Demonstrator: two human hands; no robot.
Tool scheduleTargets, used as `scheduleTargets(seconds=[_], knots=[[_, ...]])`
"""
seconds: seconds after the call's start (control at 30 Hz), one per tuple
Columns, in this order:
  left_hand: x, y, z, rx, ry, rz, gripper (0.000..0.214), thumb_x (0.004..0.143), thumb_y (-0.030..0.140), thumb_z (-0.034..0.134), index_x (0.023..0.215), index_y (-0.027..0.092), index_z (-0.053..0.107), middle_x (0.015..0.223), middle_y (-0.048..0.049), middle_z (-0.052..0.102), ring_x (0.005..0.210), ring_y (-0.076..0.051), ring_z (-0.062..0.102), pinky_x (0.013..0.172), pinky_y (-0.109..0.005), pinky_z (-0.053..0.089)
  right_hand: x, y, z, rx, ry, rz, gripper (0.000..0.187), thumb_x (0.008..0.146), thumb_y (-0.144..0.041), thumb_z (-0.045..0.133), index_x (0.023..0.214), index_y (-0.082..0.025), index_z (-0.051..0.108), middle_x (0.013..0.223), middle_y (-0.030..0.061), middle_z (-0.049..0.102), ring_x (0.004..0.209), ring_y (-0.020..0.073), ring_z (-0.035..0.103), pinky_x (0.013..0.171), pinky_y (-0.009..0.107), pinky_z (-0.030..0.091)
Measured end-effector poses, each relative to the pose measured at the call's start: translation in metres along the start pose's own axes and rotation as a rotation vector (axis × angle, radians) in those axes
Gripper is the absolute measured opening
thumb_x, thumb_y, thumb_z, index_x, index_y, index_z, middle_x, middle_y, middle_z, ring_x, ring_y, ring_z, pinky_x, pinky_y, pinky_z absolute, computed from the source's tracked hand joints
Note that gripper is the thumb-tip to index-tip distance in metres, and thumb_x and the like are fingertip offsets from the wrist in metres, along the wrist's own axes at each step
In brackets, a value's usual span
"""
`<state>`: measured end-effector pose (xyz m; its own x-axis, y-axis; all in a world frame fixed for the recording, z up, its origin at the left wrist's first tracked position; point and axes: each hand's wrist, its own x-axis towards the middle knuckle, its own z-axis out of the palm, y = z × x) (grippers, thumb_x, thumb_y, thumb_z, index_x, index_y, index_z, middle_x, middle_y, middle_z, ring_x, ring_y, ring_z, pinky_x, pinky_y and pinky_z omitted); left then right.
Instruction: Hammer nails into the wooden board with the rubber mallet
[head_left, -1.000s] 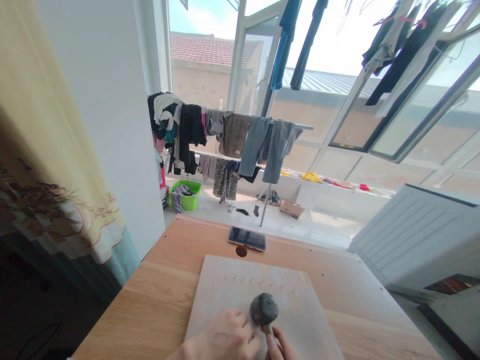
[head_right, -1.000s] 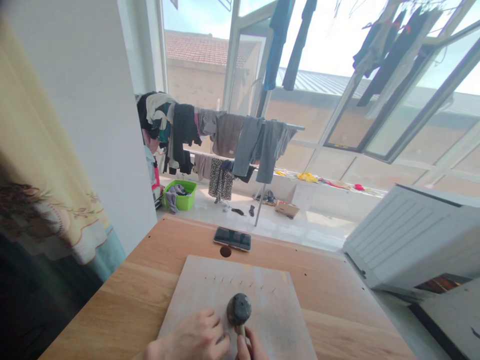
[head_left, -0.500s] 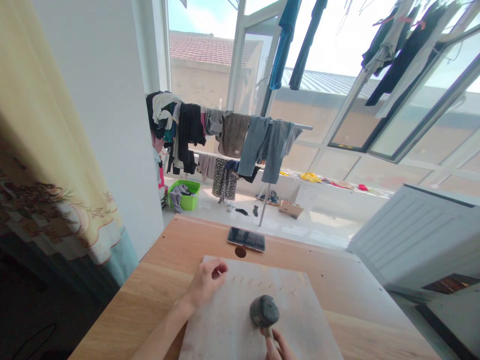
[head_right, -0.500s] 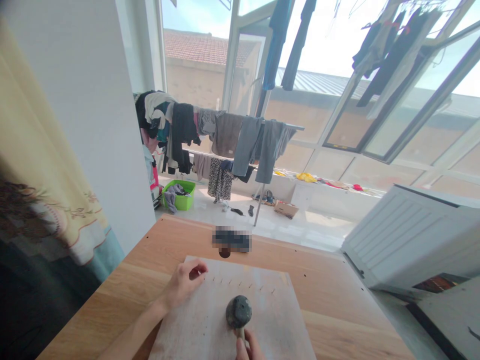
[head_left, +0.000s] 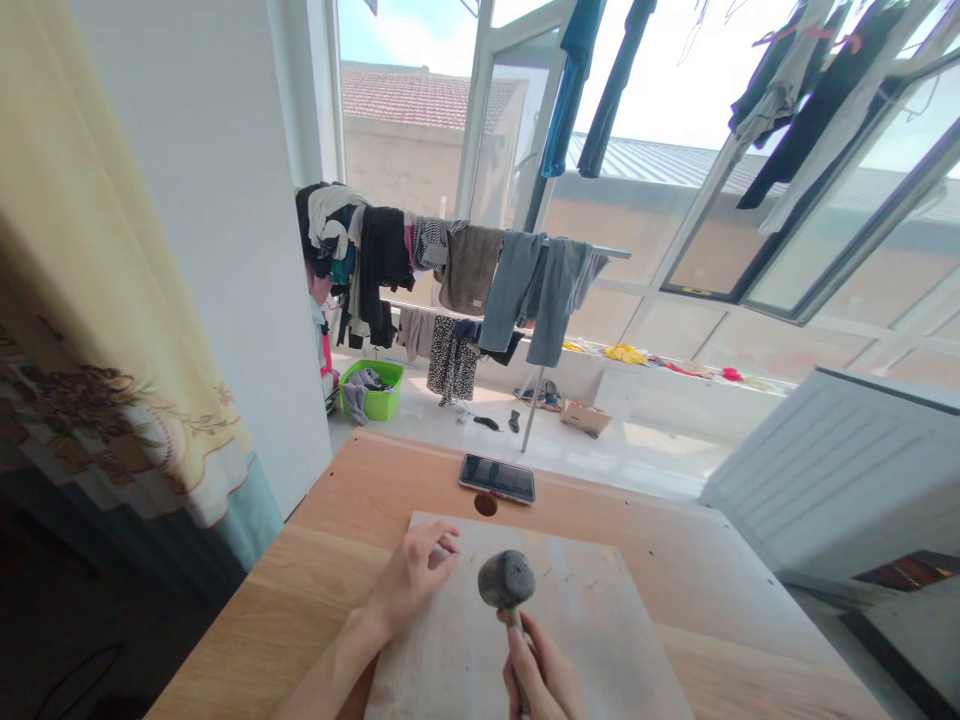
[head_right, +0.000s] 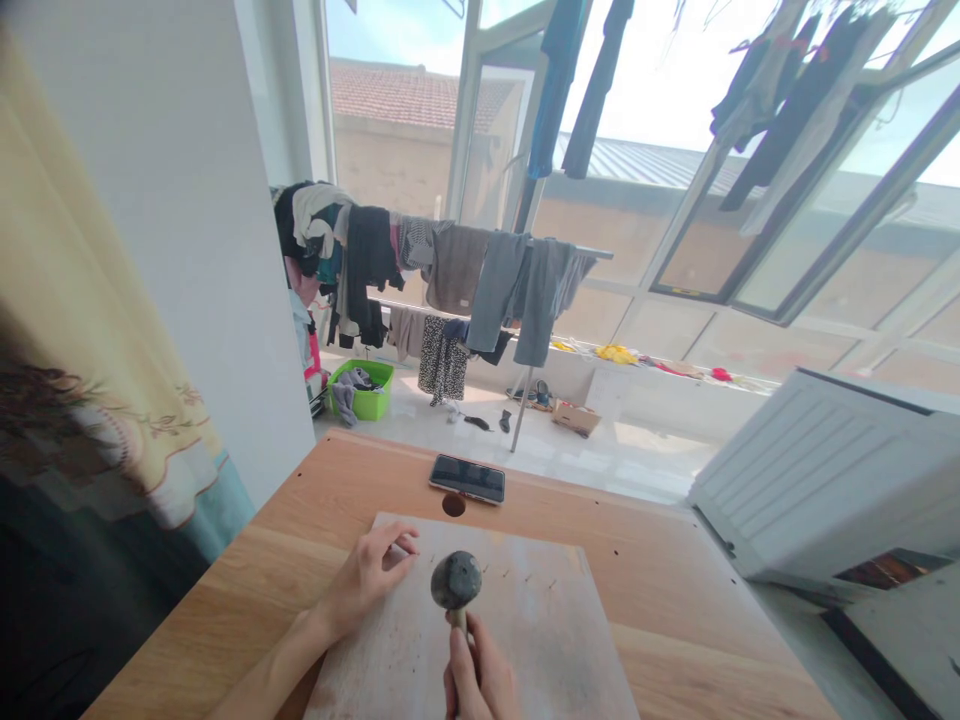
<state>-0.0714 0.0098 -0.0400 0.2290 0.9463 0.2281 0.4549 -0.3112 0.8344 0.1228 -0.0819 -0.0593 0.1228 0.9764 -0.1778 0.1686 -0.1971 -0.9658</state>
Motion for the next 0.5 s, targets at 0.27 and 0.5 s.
scheduleTargets(seconds=[0.27, 0.5], knots=[[0.001, -0.001, -0.002, -0.045, -0.022, 0.104, 0.025, 0.089, 0.026, 0.056, 0.112, 0.022, 0.064, 0.1, -0.0032, 0.072, 0.091, -0.018, 0.068, 0.081, -0.025, 0.051, 0.015, -0.043, 0.039, 0.073, -0.132, -0.063, 0.066, 0.083, -0.079, 0.045, 0.105, -0.018, 0.057, 0.048, -0.0121, 0.04, 0.026, 0.0046, 0.035, 0.025, 0.014, 0.025], [0.0, 0.004, -0.005, -0.111, -0.044, 0.07, 0.026, 0.092, 0.031, 0.055, 0.114, 0.022, 0.065, 0.102, -0.0046, 0.073, 0.094, -0.019, 0.067, 0.082, -0.025, 0.052, 0.022, -0.034, 0.036, 0.124, -0.188, -0.029, 0.061, 0.078, -0.079, 0.052, 0.099, -0.022, 0.059, 0.047, -0.0129, 0.042, 0.025, 0.0052, 0.038, 0.025, 0.014, 0.028]])
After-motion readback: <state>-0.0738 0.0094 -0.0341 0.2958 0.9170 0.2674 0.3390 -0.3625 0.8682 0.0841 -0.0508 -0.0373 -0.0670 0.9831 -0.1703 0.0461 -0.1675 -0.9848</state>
